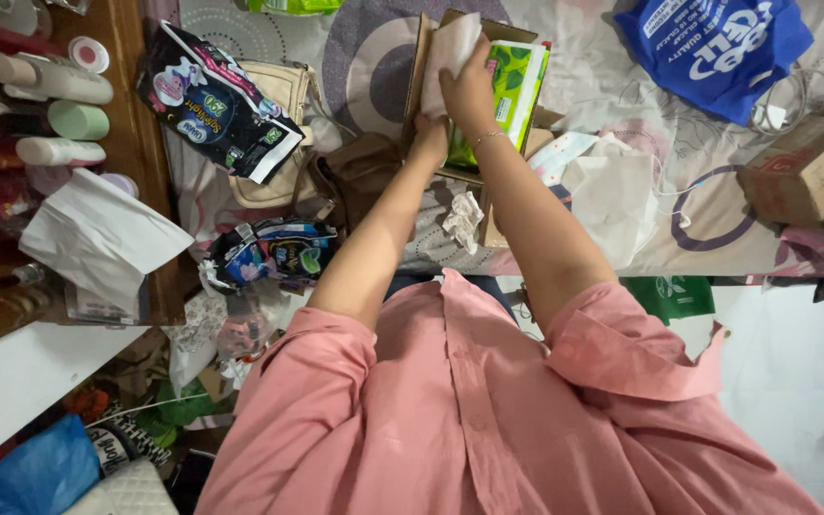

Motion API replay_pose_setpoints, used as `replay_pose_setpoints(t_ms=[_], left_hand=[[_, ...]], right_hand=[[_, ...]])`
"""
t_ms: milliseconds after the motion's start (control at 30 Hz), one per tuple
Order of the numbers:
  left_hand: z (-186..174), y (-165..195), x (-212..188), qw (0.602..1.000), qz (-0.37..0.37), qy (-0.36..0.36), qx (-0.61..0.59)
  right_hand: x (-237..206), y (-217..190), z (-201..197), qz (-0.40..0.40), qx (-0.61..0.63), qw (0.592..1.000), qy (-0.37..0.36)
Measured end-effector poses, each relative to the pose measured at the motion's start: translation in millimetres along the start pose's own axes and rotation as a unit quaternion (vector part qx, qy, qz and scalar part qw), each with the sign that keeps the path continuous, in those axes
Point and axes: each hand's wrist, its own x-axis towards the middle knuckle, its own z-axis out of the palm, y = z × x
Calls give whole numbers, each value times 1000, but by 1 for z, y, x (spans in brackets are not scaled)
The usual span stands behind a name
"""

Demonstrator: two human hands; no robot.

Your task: The person removes items from a cluttered bedroom drawer, including a wrapped bundle, a purple headband, wet wipe packs, sanitary pad packs and a pink pouch, and places them into a cardboard box on the bed. They arrange the items inside the box and continue clearing the drawer contents.

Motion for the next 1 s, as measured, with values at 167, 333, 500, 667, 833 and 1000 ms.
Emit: replay_pose_setpoints(t_ms=[167, 333, 500, 667, 833, 1000], left_hand=[[-11, 4, 13, 855, 262, -170, 414], [-25, 12, -1, 875, 211, -155, 408], [-38, 37, -31, 970, 142, 8, 198], [-35, 41, -24, 953, 244, 1, 177], [-18, 19, -4, 948, 222, 41, 223], [-26, 30, -6, 926, 236, 56, 288]], right_hand=[[-1, 0, 13, 0, -40, 996, -74], [-7, 5, 22, -82, -206, 974, -35], [2, 12, 14, 88, -68, 982, -153], [12, 15, 10, 60, -126, 978, -157], [8, 18, 20, 42, -128, 983, -125], [10, 20, 18, 26, -133, 984, -119]])
